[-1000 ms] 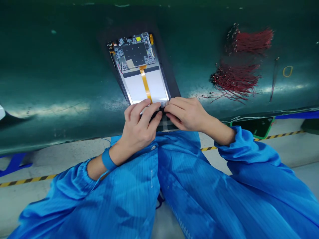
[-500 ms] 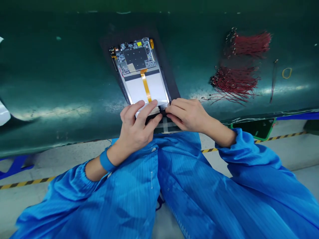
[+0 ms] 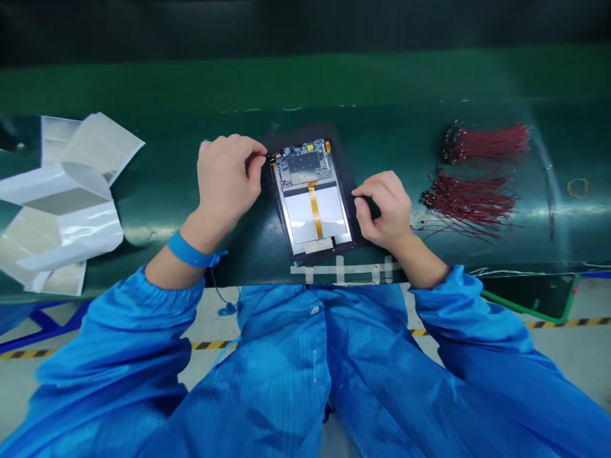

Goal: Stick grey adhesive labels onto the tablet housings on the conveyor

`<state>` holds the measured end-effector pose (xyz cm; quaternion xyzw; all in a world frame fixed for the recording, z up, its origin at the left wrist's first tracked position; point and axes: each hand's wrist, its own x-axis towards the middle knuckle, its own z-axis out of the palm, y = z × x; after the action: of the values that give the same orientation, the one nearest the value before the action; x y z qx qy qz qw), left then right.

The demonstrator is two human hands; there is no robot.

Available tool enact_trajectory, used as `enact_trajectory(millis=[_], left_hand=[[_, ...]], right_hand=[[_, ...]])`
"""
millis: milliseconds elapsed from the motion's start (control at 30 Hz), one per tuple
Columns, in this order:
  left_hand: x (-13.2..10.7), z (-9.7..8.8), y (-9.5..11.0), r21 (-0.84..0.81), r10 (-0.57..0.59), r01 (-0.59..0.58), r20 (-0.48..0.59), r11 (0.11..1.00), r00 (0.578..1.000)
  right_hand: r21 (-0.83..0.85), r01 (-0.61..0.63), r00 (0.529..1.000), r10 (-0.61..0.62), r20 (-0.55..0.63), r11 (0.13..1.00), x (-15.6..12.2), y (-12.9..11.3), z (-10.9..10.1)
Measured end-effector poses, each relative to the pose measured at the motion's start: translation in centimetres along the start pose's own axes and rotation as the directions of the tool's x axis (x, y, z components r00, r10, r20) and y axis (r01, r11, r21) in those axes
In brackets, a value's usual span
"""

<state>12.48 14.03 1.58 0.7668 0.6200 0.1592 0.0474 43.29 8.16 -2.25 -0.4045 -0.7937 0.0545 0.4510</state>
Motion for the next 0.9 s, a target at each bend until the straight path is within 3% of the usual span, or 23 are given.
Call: enact_trajectory(millis=[167, 300, 467, 600, 767, 900], left_hand=[[2.3, 0.5, 0.1, 0.066, 0.044, -0.054, 0.140, 0.996, 0.989], [2.6, 0.6, 0.4, 0.061, -0.011, -0.002, 0.215, 0.998, 0.977], [2.4, 1.2, -0.1, -0.025, 0.053, -0.050, 0.161, 0.998, 0.986], [2.3, 1.7, -0.4, -0.008, 0.027, -0.026, 0.170, 1.000, 0.985], [2.3, 1.4, -0.4, 0.010, 0.105, -0.108, 0.141, 0.994, 0.984], [2.1, 1.1, -0.4, 0.019, 0.080, -0.084, 0.152, 0.996, 0.985]], right_hand=[[0.029, -0.025, 0.996, 0.023, 0.081, 0.999, -0.7, 0.5, 0.7], [0.063, -0.030, 0.996, 0.025, 0.081, 0.998, -0.6, 0.5, 0.6], [0.086, -0.084, 0.989, 0.073, 0.130, 0.993, -0.6, 0.4, 0.6], [0.096, -0.098, 0.983, 0.082, 0.161, 0.991, -0.7, 0.5, 0.5], [0.108, -0.081, 0.986, 0.064, 0.151, 0.991, -0.7, 0.6, 0.5], [0.119, -0.098, 0.981, 0.076, 0.179, 0.988, -0.8, 0.6, 0.6]])
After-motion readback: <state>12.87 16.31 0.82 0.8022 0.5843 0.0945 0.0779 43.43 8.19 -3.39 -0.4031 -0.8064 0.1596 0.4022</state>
